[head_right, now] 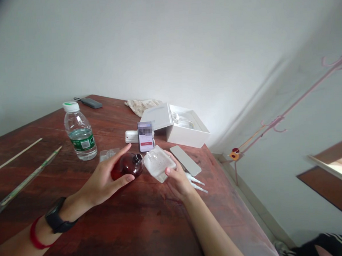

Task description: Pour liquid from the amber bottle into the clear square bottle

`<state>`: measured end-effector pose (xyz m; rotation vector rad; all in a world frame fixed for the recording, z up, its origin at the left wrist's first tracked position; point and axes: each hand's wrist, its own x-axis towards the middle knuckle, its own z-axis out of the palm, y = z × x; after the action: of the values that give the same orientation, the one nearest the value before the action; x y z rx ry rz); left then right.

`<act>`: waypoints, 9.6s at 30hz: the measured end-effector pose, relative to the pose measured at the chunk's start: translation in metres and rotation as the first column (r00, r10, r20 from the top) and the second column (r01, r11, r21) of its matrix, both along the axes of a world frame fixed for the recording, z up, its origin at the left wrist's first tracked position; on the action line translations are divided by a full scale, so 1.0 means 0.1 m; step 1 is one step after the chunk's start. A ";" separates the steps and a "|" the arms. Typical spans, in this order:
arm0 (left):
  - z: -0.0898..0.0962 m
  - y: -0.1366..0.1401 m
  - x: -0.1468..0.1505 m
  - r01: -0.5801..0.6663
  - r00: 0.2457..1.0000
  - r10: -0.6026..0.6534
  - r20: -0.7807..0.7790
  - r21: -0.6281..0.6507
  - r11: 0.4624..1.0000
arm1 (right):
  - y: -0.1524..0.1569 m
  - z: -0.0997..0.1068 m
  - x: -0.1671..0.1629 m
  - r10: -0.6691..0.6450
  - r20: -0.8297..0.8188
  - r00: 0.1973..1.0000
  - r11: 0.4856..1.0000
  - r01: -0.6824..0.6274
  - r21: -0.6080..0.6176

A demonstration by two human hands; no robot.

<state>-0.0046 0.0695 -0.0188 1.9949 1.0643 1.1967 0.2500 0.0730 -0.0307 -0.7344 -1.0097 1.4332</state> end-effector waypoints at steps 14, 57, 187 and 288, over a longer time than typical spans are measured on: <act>0.06 -0.03 0.02 -0.038 0.987 0.042 -0.154 0.033 0.999 | 0.04 -0.01 0.01 0.043 0.012 0.999 0.999 -0.044 0.029; 0.01 -0.01 0.02 0.032 0.994 -0.013 -0.105 0.177 0.984 | 0.04 0.16 0.22 -0.065 0.269 0.961 0.984 0.017 0.177; -0.05 -0.04 0.06 0.077 0.993 -0.068 -0.099 0.088 0.993 | 0.07 0.11 0.26 -0.179 0.284 0.942 0.961 0.105 0.257; -0.04 -0.03 0.05 0.134 0.988 -0.125 -0.094 0.093 0.987 | 0.05 0.11 0.29 -0.245 0.259 0.934 0.933 0.155 0.326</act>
<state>0.0005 0.0664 -0.0224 2.1758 0.9161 1.1219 0.2788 0.0778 -0.0195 -0.8149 -1.3098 0.9777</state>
